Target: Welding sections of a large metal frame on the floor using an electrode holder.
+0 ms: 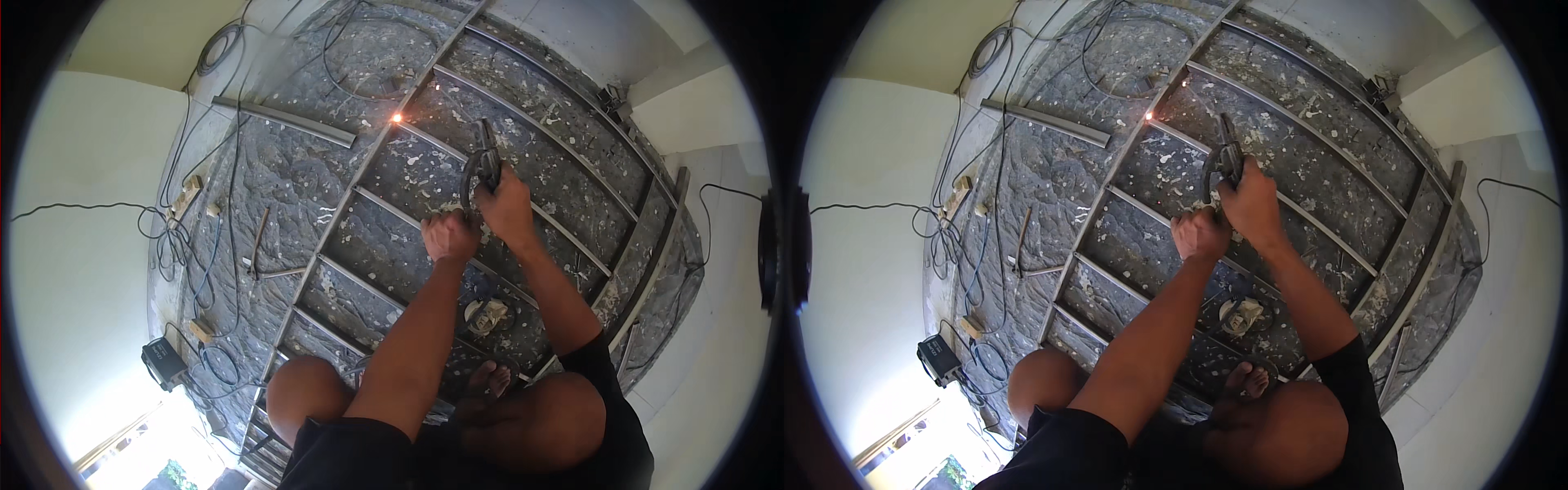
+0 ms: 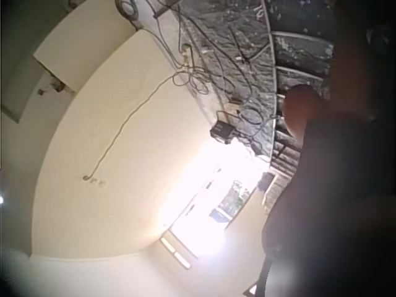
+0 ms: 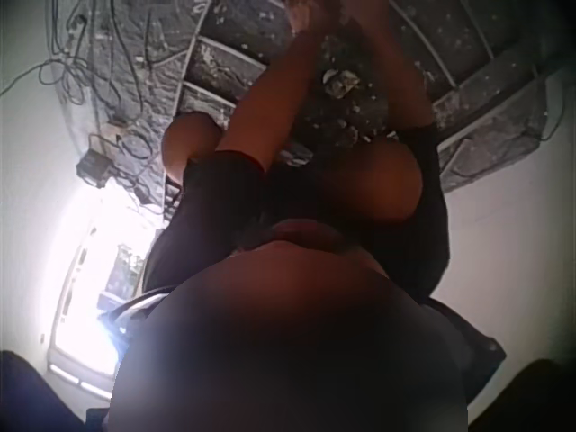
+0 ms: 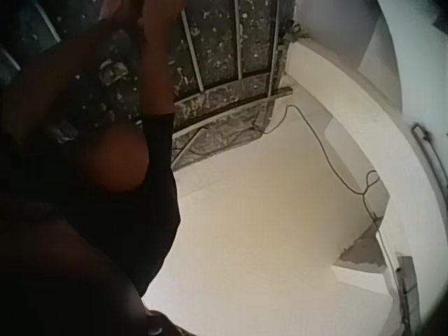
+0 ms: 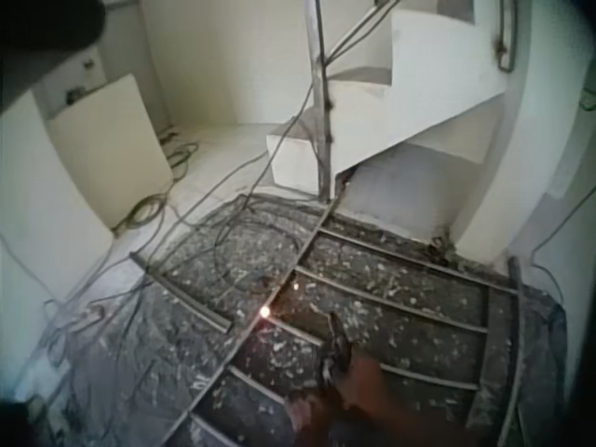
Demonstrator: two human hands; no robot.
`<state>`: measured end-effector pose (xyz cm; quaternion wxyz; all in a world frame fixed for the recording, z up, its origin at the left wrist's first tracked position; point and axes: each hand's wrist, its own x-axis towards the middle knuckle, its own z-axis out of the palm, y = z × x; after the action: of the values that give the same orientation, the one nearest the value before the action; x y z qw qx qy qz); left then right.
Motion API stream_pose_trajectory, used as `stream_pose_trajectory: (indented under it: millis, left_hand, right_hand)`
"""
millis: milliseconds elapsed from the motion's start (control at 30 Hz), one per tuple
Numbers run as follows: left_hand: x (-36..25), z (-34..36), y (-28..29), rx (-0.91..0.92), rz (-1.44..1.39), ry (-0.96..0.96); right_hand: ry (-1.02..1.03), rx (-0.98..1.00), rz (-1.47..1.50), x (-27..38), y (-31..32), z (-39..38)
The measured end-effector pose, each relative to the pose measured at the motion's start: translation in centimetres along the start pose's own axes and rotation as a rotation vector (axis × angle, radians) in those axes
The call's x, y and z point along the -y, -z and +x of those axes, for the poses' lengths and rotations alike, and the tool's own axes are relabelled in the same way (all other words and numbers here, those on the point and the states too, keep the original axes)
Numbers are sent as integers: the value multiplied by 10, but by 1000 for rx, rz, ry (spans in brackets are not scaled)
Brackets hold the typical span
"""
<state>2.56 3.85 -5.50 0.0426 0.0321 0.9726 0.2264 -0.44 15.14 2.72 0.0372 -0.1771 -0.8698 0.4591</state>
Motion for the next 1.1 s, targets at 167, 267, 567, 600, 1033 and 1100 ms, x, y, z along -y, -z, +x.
stream_pose_trajectory:
  millis: [167, 267, 567, 600, 1033, 1100]
  left_hand:
    - [-10, -2, 4, -25, 27, -6]
    - [-11, -2, 3, -50, 42, -1]
    - [-10, -3, 12, 29, 81, 11]
    - [-11, -3, 13, 44, 94, 0]
    - [-93, -85, 50, 1041, -551, -222]
    - [-108, -101, 81, 1414, -521, -39]
  right_hand:
    - [-46, -116, 130, -18, 37, -22]
    - [-192, -112, 391, -12, 68, -42]
    - [-338, -232, 811, 2, 130, -98]
    - [-331, -245, 804, 2, 135, -105]
    - [-236, -542, 1421, 0, 213, -150]
    - [-152, -590, 1490, -4, 219, -146]
